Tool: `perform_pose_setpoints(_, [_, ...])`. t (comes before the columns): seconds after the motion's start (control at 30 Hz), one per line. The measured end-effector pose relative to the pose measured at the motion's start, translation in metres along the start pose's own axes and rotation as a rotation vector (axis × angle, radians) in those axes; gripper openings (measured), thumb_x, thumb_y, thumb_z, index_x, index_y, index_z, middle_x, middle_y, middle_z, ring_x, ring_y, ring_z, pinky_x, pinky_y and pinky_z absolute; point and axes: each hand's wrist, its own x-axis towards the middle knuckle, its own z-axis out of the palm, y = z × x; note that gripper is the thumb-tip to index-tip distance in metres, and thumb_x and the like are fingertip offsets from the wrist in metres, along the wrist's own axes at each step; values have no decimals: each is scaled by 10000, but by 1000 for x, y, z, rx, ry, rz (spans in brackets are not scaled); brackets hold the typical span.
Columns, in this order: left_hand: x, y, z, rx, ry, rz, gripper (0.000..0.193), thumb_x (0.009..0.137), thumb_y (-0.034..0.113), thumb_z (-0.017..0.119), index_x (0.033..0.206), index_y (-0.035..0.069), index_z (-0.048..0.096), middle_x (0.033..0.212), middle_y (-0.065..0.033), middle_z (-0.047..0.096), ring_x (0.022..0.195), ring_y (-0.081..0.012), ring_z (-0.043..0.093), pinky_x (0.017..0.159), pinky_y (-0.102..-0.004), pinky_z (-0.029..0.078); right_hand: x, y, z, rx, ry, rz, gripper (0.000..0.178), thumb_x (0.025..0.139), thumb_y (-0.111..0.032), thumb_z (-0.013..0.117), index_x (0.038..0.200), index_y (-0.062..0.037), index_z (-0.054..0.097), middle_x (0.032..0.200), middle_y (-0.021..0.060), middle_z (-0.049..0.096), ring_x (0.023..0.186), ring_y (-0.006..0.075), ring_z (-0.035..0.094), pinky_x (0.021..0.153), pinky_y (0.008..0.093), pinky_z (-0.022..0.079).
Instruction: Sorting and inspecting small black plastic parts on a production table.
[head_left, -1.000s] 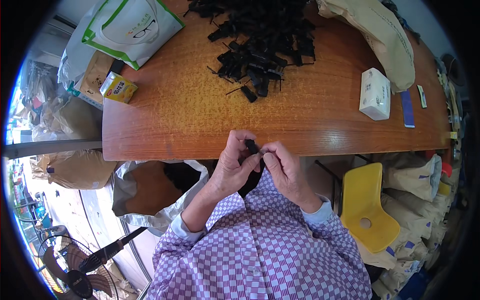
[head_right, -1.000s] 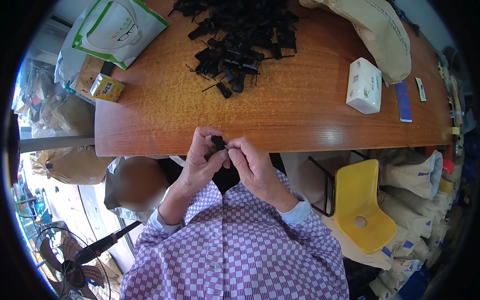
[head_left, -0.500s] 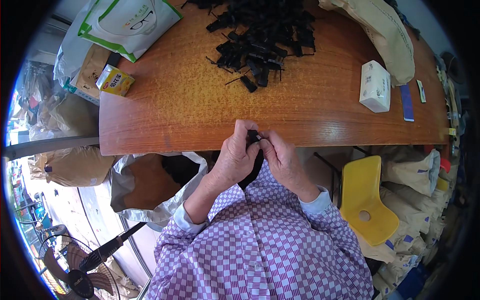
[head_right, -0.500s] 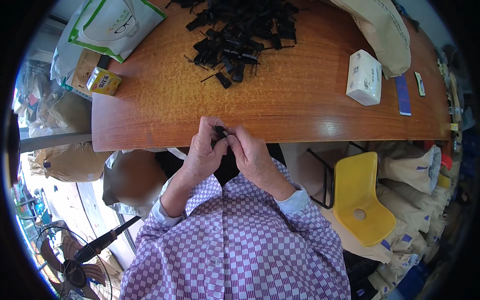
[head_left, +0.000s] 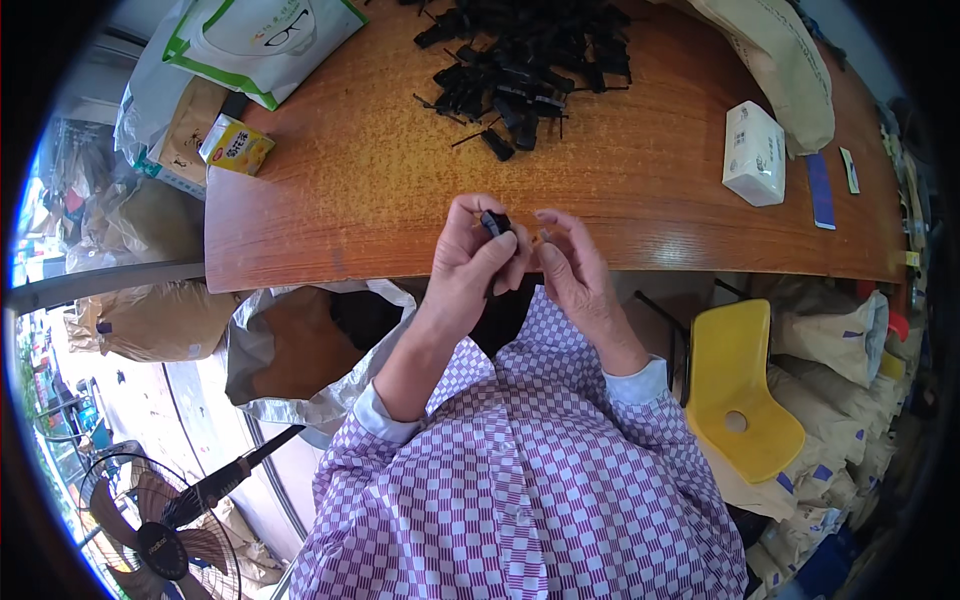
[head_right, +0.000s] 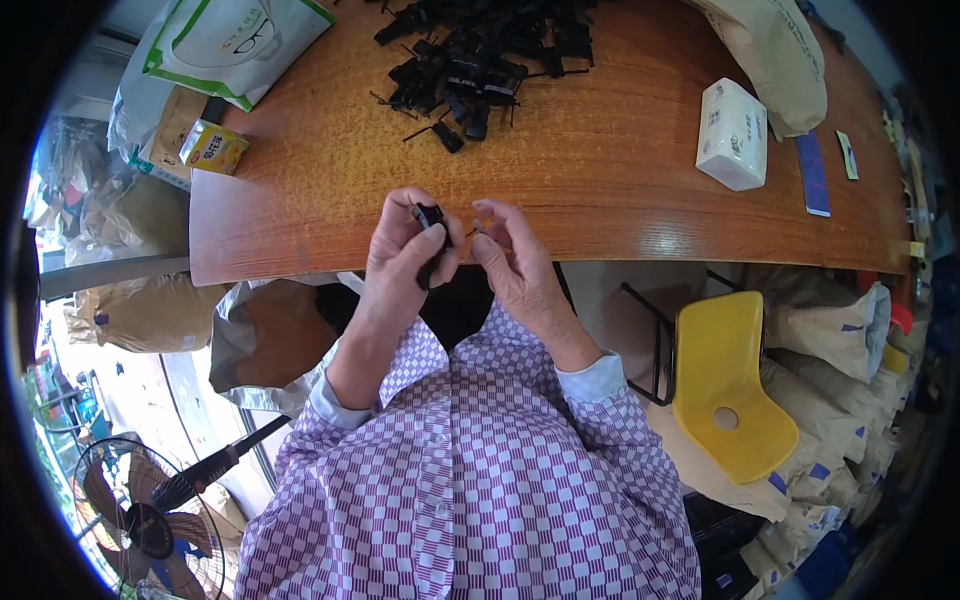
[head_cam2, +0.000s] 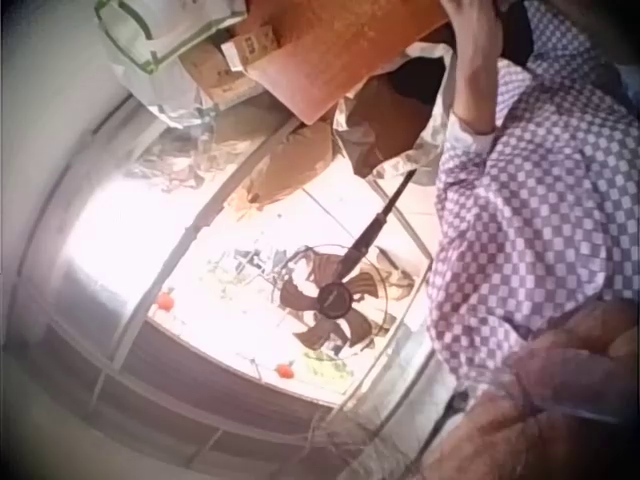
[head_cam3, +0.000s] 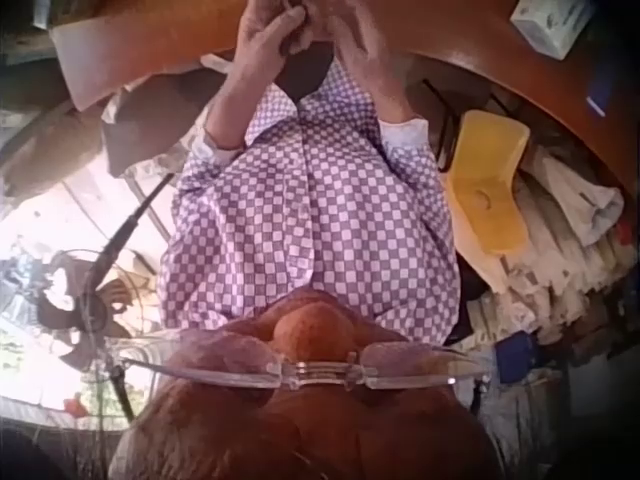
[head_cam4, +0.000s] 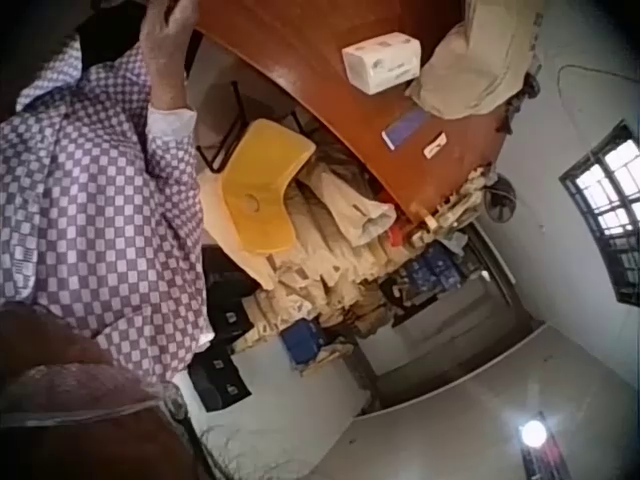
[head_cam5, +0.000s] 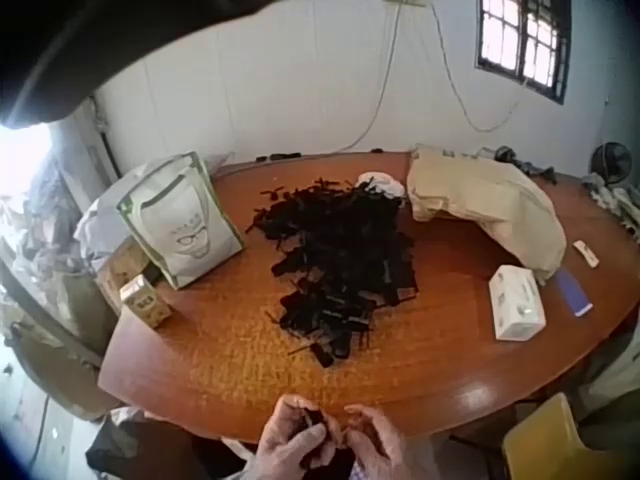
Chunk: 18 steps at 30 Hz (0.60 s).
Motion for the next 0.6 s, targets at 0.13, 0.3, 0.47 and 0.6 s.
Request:
perform_pose_setpoints(0.13, [-1, 5, 3, -324, -3, -126, 312, 943, 76, 460, 1253, 105, 440, 975, -90, 542, 603, -111, 486, 469, -182, 345, -1, 8, -7, 235, -18, 3, 190, 947, -163, 531, 1096, -47, 549, 782, -5, 563, 491, 6, 418, 417, 143, 317])
perform_pose_setpoints(0.3, [-4, -3, 5, -200, -13, -214, 380, 953, 126, 478, 1329, 96, 425, 956, -56, 549, 608, -99, 489, 474, -182, 342, 2, 7, -13, 326, -31, -52, 190, 914, -111, 578, 1089, -45, 548, 796, -14, 575, 526, 1, 440, 427, 138, 335])
perform_pose_setpoints(0.47, [-7, -1, 11, -83, -198, -289, 384, 961, 152, 478, 1336, 80, 433, 923, -11, 542, 586, -60, 484, 454, -174, 317, 4, 0, -22, 492, -123, 69, 214, 883, -92, 621, 1076, -29, 552, 810, -19, 575, 636, 16, 513, 500, 139, 383])
perform_pose_setpoints(0.6, [-10, -4, 11, -115, -217, -325, 399, 957, 132, 471, 1346, 55, 422, 915, -70, 556, 605, -85, 485, 469, -163, 334, 4, 3, -33, 464, -226, 151, 266, 853, -135, 666, 1076, -32, 562, 826, -34, 559, 677, 39, 528, 570, 167, 415])
